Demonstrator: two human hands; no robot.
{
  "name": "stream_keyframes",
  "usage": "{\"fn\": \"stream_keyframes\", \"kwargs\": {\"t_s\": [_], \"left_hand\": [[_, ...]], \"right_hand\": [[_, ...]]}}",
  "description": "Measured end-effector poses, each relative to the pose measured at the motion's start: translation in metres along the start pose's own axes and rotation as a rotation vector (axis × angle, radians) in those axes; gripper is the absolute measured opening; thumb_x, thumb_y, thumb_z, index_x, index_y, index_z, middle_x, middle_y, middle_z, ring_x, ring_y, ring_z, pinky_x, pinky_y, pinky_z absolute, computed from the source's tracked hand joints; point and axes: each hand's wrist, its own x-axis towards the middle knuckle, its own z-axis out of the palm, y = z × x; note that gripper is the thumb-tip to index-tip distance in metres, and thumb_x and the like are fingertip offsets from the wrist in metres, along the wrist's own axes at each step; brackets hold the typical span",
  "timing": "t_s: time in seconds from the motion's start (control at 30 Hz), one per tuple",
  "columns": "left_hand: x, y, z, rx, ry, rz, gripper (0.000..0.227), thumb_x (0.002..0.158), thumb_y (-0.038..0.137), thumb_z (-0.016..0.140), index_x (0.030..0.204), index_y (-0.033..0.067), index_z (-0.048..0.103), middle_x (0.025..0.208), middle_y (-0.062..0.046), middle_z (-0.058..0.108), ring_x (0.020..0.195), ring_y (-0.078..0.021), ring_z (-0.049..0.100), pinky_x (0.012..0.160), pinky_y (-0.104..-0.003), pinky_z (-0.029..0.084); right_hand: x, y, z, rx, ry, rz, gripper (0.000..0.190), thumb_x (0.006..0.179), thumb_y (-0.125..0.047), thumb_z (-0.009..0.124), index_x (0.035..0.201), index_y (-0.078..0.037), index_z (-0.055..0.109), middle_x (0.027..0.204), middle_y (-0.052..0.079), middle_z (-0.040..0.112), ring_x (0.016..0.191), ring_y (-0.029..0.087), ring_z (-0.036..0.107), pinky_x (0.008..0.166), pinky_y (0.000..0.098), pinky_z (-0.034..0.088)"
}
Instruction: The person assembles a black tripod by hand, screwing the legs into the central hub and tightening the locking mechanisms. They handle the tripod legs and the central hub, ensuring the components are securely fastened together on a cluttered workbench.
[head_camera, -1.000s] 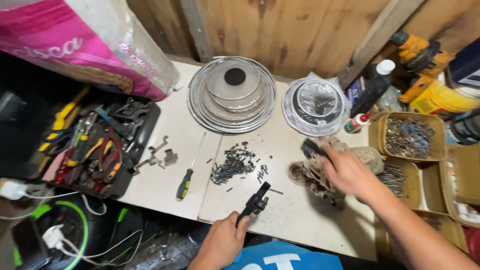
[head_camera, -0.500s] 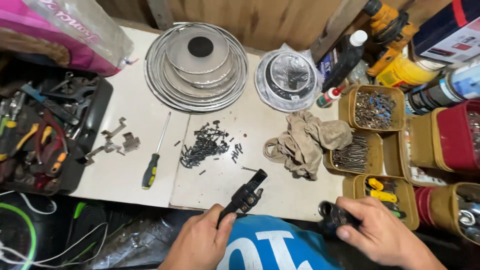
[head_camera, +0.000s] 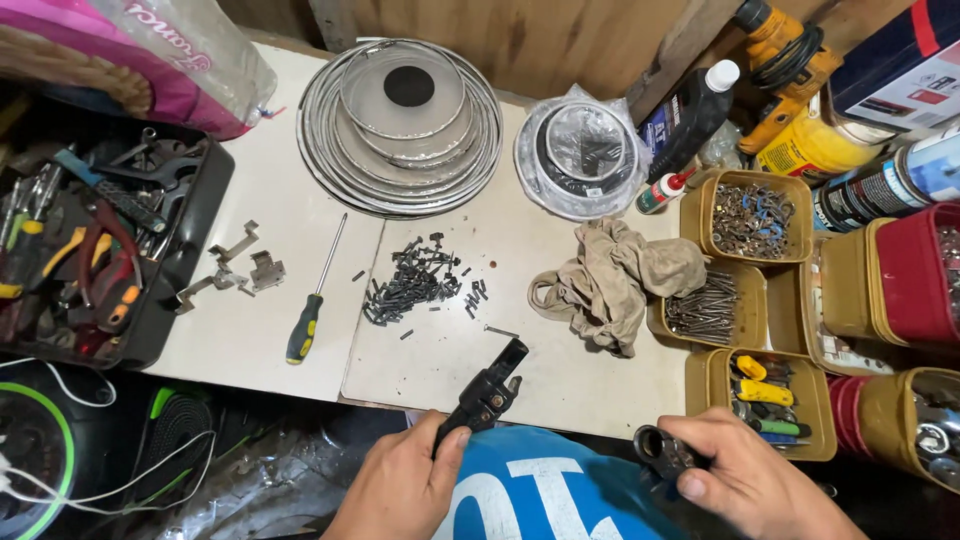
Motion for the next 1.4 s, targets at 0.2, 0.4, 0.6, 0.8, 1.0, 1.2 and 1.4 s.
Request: {"fn": "stream_keyframes", "kwargs": {"t_s": [0.2, 0.4, 0.6, 0.8, 1.0, 1.2, 1.4], "left_hand": [[-0.003, 0.002, -0.001, -0.020, 0.003, -0.033, 0.040, 0.102, 0.054, 0.042, 0.099, 0.0190, 0.061, 0.075, -0.009, 0.072, 0.078, -0.0407, 0.067, 0.070, -0.051, 0.046], [-0.007, 0.022, -0.016, -0.005, 0.046, 0.025, 0.036, 0.104, 0.048, 0.044, 0.093, 0.0153, 0.056, 0.075, -0.018, 0.071, 0.085, -0.0486, 0.064, 0.073, -0.053, 0.043], [-0.005, 0.031, -0.022, -0.017, 0.020, 0.017, 0.038, 0.104, 0.048, 0.044, 0.095, 0.0146, 0.058, 0.073, -0.018, 0.071, 0.078, -0.0473, 0.064, 0.069, -0.054, 0.043], [-0.006, 0.031, -0.021, -0.054, -0.017, 0.007, 0.039, 0.105, 0.049, 0.044, 0.094, 0.0143, 0.056, 0.073, -0.013, 0.070, 0.073, -0.0408, 0.064, 0.066, -0.050, 0.045], [-0.005, 0.027, -0.016, -0.024, -0.029, 0.013, 0.040, 0.106, 0.051, 0.041, 0.095, 0.0146, 0.055, 0.075, -0.015, 0.070, 0.077, -0.0438, 0.064, 0.068, -0.052, 0.044], [-0.010, 0.022, -0.014, -0.006, -0.015, 0.003, 0.038, 0.105, 0.050, 0.042, 0.095, 0.0155, 0.055, 0.077, -0.016, 0.071, 0.082, -0.0463, 0.064, 0.071, -0.054, 0.044], [-0.027, 0.020, -0.024, -0.065, -0.009, -0.011, 0.041, 0.105, 0.051, 0.038, 0.104, 0.0167, 0.061, 0.083, -0.012, 0.070, 0.082, -0.0404, 0.067, 0.073, -0.049, 0.045]], "right_hand": [[0.015, -0.012, 0.008, -0.104, 0.081, -0.097, 0.063, 0.091, -0.076, 0.034, 0.081, -0.018, 0.056, 0.064, -0.003, 0.054, 0.051, 0.016, 0.056, 0.052, 0.0347, 0.044], [0.043, -0.016, 0.033, -0.276, 0.102, -0.112, 0.050, 0.102, -0.042, 0.037, 0.136, -0.010, 0.055, 0.127, 0.011, 0.070, 0.108, 0.031, 0.072, 0.091, 0.0440, 0.054], [0.061, -0.011, 0.046, -0.233, 0.106, -0.152, 0.046, 0.103, -0.036, 0.040, 0.136, -0.009, 0.056, 0.119, 0.013, 0.073, 0.102, 0.033, 0.072, 0.086, 0.0449, 0.056], [0.058, -0.006, 0.052, -0.199, 0.095, -0.160, 0.048, 0.104, -0.036, 0.038, 0.134, -0.005, 0.057, 0.119, 0.014, 0.073, 0.101, 0.032, 0.074, 0.086, 0.0438, 0.058], [0.044, -0.017, 0.043, -0.225, 0.077, -0.070, 0.048, 0.102, -0.038, 0.039, 0.137, -0.010, 0.057, 0.129, 0.012, 0.072, 0.109, 0.034, 0.073, 0.093, 0.0460, 0.056], [0.001, -0.051, 0.000, -0.337, -0.079, 0.229, 0.059, 0.097, -0.062, 0.039, 0.146, -0.030, 0.049, 0.133, 0.000, 0.072, 0.110, 0.017, 0.082, 0.101, 0.0374, 0.061], [0.024, -0.107, -0.048, -0.909, 0.126, -0.319, 0.044, 0.091, -0.062, 0.057, 0.126, -0.035, 0.057, 0.085, -0.003, 0.060, 0.055, 0.025, 0.072, 0.041, 0.0421, 0.064]]}}
